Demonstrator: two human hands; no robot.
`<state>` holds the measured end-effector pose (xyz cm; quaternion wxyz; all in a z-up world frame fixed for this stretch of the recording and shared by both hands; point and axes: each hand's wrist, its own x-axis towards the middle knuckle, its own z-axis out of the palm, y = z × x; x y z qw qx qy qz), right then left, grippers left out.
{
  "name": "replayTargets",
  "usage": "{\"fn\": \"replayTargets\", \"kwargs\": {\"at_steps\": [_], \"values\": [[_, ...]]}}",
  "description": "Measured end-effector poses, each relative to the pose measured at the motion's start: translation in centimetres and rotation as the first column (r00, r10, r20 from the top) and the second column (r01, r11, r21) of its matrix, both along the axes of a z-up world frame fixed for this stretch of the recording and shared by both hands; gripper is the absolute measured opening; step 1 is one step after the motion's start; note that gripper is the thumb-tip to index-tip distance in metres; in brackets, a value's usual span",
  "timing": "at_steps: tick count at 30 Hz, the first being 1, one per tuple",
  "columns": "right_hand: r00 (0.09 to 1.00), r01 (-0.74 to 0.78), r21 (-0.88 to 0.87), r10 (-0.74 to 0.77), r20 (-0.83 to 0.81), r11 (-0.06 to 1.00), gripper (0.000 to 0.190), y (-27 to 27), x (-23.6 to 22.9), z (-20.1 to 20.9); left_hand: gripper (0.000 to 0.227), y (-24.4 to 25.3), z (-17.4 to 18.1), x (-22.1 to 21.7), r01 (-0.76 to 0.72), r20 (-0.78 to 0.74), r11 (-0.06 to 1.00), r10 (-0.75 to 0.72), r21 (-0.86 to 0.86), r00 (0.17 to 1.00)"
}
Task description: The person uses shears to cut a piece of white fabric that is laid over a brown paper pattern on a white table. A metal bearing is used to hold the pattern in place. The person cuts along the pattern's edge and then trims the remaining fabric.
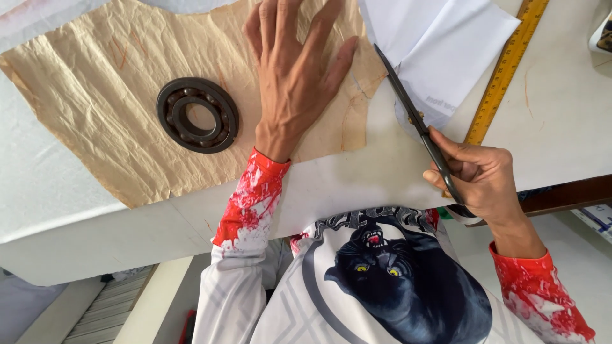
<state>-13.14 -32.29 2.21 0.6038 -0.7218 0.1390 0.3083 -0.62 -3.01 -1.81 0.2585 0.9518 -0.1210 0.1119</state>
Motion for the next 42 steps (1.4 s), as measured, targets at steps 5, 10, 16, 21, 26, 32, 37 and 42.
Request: {"fn": "replayTargets", "kwargs": {"at_steps": [5, 10, 16, 21, 26, 32, 37, 42], "values": [[1.0, -0.015, 0.004, 0.015, 0.004, 1.0, 0.068, -0.1, 0.0, -0.2, 0.008, 0.2, 0.2, 0.4, 0.161, 0.126, 0.976, -0.143, -0.145, 0.982], [0.999, 0.046, 0.044, -0.046, -0.001, 0.998, 0.068, -0.5, -0.4, -0.5, 0.026, 0.3, -0.2, 0.1, 0.114, 0.069, 0.991, -0.109, -0.066, 0.992], [0.999, 0.012, 0.055, -0.015, 0.052, 0.998, 0.069, -0.2, 0.2, -0.3, 0.026, 0.3, 0.1, 0.4, 0.12, 0.067, 0.992, -0.116, -0.047, 0.991], [0.998, -0.018, 0.035, 0.015, 0.067, 0.999, 0.07, 0.1, 0.6, -0.1, 0.027, 0.3, 0.1, 0.2, 0.117, 0.054, 0.993, -0.115, -0.029, 0.992], [0.984, -0.099, -0.072, 0.108, 0.14, 0.993, 0.067, 0.6, 1.1, 0.7, 0.026, 0.3, 0.1, 0.2, 0.117, 0.049, 0.993, -0.115, -0.023, 0.992], [0.976, -0.128, -0.134, 0.149, 0.158, 0.983, 0.069, 0.7, 0.8, 0.8, 0.026, 0.4, 0.0, 0.2, 0.122, 0.037, 0.992, -0.121, -0.033, 0.992], [0.985, -0.04, -0.05, 0.048, 0.165, 0.998, 0.068, 1.1, 0.8, 0.4, 0.027, 0.4, -0.3, 0.1, 0.114, 0.044, 0.993, -0.113, -0.028, 0.993], [0.989, -0.023, -0.023, 0.026, 0.146, 0.999, 0.07, 1.7, 1.0, 0.2, 0.027, 0.3, -0.4, 0.1, 0.109, 0.049, 0.994, -0.108, -0.017, 0.993]]}}
